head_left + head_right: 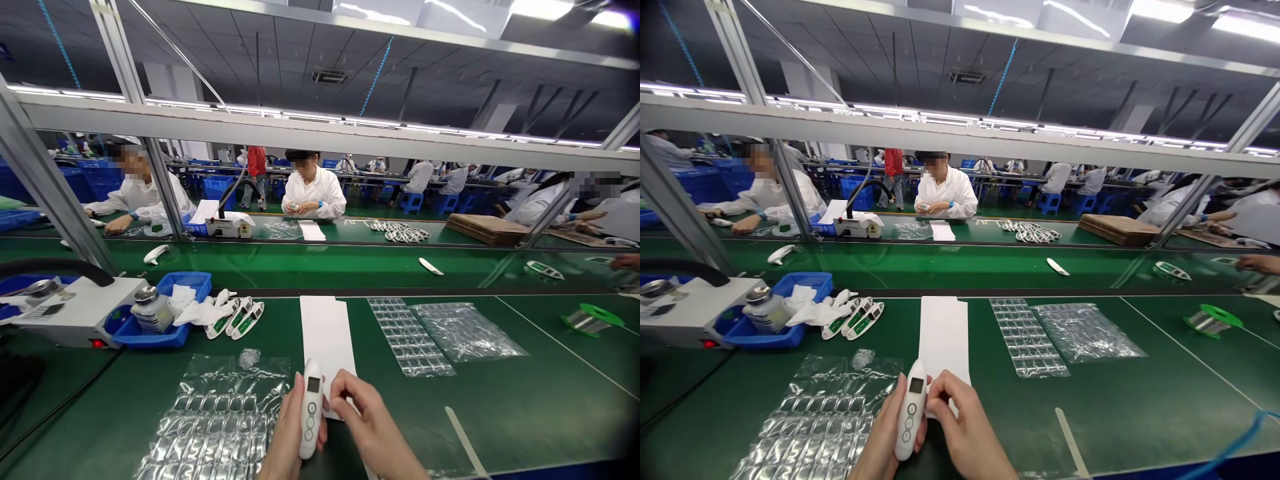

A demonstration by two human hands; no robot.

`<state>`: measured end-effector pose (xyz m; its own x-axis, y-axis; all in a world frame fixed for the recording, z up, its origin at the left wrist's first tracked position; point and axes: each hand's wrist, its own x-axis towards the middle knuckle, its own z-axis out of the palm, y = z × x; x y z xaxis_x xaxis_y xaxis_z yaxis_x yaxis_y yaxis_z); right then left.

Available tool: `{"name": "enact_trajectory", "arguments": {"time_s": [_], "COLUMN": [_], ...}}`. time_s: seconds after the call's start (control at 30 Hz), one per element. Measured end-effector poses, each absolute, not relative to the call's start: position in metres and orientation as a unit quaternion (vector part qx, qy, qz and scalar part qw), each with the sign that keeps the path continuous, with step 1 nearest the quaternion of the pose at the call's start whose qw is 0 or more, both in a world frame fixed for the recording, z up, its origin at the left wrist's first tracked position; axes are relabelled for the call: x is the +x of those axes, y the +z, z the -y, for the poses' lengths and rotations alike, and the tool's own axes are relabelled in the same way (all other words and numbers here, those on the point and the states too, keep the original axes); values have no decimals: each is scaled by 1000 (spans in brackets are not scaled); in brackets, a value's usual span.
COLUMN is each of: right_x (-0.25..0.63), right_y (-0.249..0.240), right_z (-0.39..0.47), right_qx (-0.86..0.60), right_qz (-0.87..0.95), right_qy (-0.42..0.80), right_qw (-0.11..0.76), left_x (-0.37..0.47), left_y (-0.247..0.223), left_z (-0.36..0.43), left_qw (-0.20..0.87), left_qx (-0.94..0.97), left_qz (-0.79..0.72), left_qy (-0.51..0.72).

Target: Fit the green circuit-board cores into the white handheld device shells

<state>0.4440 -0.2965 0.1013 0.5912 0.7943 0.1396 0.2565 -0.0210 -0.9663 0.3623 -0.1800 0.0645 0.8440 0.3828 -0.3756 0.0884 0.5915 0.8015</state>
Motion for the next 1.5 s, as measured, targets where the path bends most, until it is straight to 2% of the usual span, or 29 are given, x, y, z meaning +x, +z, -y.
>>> {"name": "enact_trajectory", "arguments": {"time_s": [0.07, 0.27, 0.47, 0.9, 1.03, 1.17, 1.27, 1.43, 1.5], "right_x": [431, 428, 426, 425, 424, 424, 424, 426, 427], "right_y": [110, 109, 109, 102, 102, 93, 87, 92, 95], "right_z": [282, 265, 262, 258, 256, 250, 246, 241, 237], "right_qx": [-669, -718, -742, -738, -742, -687, -631, -638, -631], "right_qz": [406, 435, 430, 418, 408, 327, 293, 358, 391], "right_qy": [248, 191, 172, 179, 176, 278, 339, 303, 326], "right_qw": [570, 509, 486, 498, 502, 587, 634, 611, 586], "left_x": [356, 345, 342, 340, 337, 334, 335, 329, 321], "left_y": [67, 64, 64, 61, 60, 60, 61, 58, 51], "left_z": [182, 178, 177, 175, 174, 173, 167, 157, 156], "left_qw": [859, 865, 862, 864, 831, 762, 750, 736, 708], "left_qx": [425, 400, 405, 406, 451, 565, 598, 594, 609], "left_qz": [-273, -288, -287, -282, -311, -293, -257, -310, -337], "left_qy": [90, 96, 102, 96, 92, 120, 120, 95, 118]}}
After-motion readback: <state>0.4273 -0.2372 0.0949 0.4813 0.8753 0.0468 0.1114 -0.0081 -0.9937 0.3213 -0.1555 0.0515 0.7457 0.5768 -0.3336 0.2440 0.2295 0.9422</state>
